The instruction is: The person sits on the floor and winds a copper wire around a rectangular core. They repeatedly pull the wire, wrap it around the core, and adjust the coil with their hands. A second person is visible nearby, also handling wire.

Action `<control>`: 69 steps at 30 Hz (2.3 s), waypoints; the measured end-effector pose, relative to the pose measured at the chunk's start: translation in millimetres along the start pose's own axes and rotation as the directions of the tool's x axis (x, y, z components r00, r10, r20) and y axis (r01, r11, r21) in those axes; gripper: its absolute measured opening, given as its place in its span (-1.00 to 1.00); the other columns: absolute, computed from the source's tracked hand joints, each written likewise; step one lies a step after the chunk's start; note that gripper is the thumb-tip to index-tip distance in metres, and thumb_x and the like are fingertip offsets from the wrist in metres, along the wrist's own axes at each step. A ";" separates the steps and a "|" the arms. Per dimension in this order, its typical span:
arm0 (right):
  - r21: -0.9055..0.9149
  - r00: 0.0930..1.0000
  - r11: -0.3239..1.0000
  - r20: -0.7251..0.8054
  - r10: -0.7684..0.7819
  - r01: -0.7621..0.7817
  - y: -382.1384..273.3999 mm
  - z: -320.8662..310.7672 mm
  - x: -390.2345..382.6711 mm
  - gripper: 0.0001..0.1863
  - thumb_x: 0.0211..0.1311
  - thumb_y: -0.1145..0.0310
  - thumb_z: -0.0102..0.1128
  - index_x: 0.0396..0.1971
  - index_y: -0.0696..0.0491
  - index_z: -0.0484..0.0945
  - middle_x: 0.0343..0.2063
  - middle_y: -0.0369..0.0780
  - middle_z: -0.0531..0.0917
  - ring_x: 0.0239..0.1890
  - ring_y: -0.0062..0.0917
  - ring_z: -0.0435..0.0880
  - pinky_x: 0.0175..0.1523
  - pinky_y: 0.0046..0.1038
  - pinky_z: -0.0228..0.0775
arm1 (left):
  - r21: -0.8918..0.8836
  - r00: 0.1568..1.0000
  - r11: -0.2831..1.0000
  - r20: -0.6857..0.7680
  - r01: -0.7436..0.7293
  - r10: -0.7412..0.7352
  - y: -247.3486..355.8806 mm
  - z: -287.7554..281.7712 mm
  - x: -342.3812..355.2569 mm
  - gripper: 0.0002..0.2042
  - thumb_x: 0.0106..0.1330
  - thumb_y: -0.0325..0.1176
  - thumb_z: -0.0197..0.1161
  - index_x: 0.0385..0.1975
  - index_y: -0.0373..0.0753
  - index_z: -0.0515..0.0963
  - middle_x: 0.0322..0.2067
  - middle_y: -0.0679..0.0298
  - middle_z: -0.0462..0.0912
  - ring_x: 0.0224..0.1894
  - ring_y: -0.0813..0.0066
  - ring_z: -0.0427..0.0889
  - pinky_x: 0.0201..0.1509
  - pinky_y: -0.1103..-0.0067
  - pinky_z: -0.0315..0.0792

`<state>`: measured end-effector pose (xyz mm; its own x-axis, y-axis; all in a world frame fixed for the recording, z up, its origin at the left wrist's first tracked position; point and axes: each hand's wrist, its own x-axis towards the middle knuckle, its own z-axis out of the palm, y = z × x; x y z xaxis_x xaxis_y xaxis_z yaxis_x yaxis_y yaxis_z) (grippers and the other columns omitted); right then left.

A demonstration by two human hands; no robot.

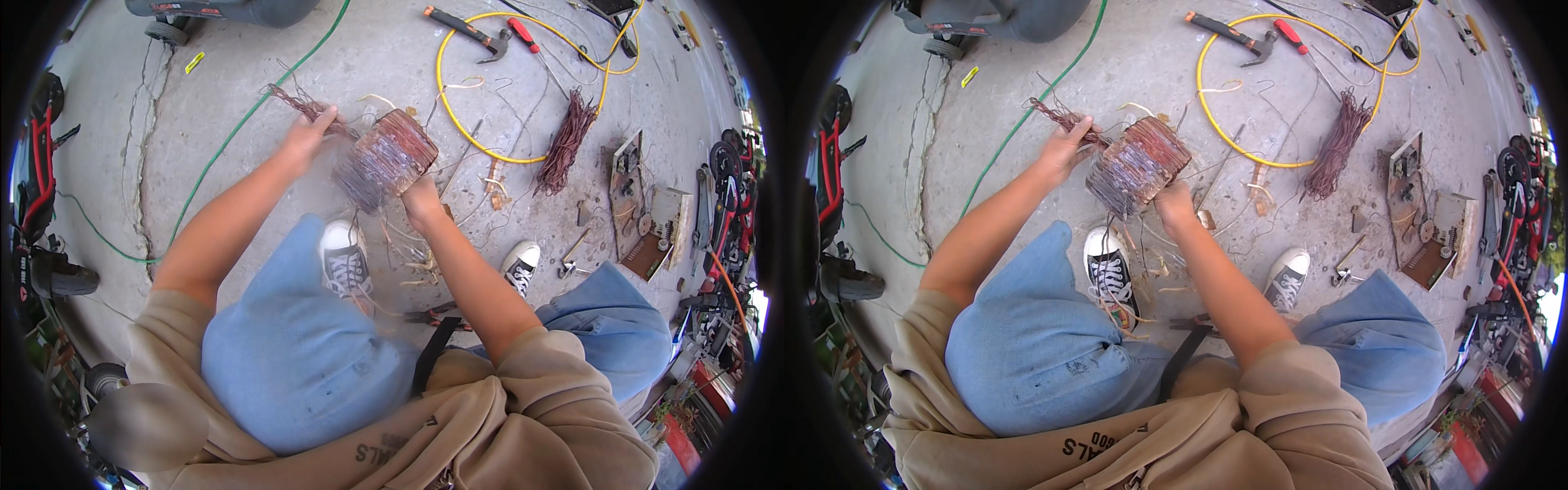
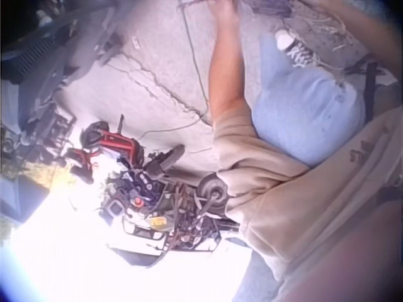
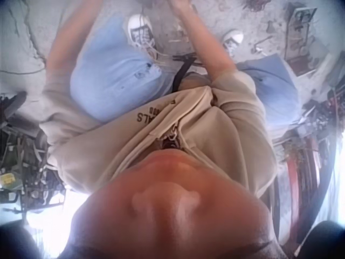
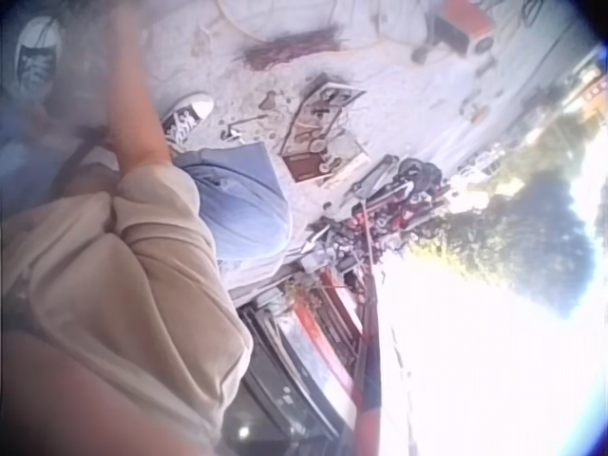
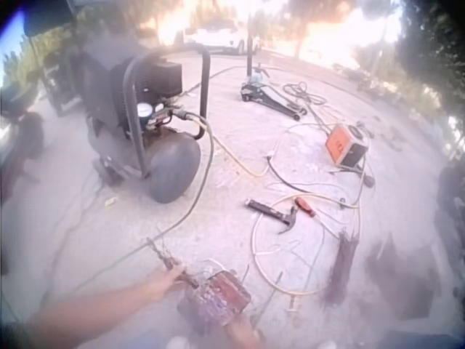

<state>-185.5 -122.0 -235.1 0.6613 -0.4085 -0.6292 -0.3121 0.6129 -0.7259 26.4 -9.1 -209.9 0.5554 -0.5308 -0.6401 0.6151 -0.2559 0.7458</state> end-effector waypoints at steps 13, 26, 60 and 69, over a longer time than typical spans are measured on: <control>-0.050 0.995 0.998 -0.093 -0.032 0.028 -1.2 2.1 4.1 -0.73 0.06 0.47 0.36 -0.23 0.26 0.65 -0.30 -0.24 0.68 -0.29 -0.58 0.55 -0.16 -0.44 0.41 | -0.009 0.924 0.989 0.358 0.150 -0.136 14.0 -1.6 -3.8 -0.70 0.28 -0.23 0.34 -0.05 -0.11 0.46 -0.01 0.27 0.60 0.10 0.43 0.50 0.26 0.40 0.34; -0.024 0.994 1.000 -0.105 -0.010 0.008 -3.4 6.5 0.2 -0.70 0.04 0.51 0.36 -0.18 0.24 0.62 -0.28 -0.25 0.68 -0.28 -0.56 0.59 -0.17 -0.44 0.42 | 0.251 0.985 0.965 0.171 -0.075 0.032 20.1 -19.3 8.2 -0.85 0.24 -0.42 0.33 -0.24 -0.26 0.56 -0.20 0.29 0.65 -0.13 0.45 0.65 0.00 0.49 0.58; -0.540 0.946 0.780 0.119 -0.302 0.317 1.0 -9.8 -8.1 -0.81 0.17 0.55 0.17 -0.22 0.24 0.64 -0.28 -0.11 0.72 -0.24 -0.45 0.64 -0.09 -0.38 0.45 | -0.046 0.944 0.967 0.233 0.250 -0.233 -13.7 -4.8 -1.1 -0.51 0.26 0.00 0.31 0.05 -0.20 0.47 -0.01 0.24 0.58 0.00 0.42 0.54 0.19 0.48 0.35; -0.710 0.990 0.692 0.063 -0.128 0.135 -13.7 -38.4 -55.3 -0.79 0.26 0.40 0.19 -0.21 0.23 0.57 -0.40 -0.06 0.67 -0.31 -0.36 0.65 -0.14 -0.36 0.45 | 0.126 0.992 0.987 0.057 0.101 -0.109 -13.8 -16.5 -12.8 -0.66 0.26 -0.05 0.33 -0.28 -0.25 0.62 -0.31 0.32 0.68 -0.26 0.60 0.57 -0.14 0.63 0.41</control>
<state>-244.0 -133.8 -201.0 0.7373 -0.4406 -0.5122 -0.6109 -0.1109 -0.7839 20.1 14.5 -215.1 0.4520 -0.5449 -0.7063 0.5927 -0.4083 0.6943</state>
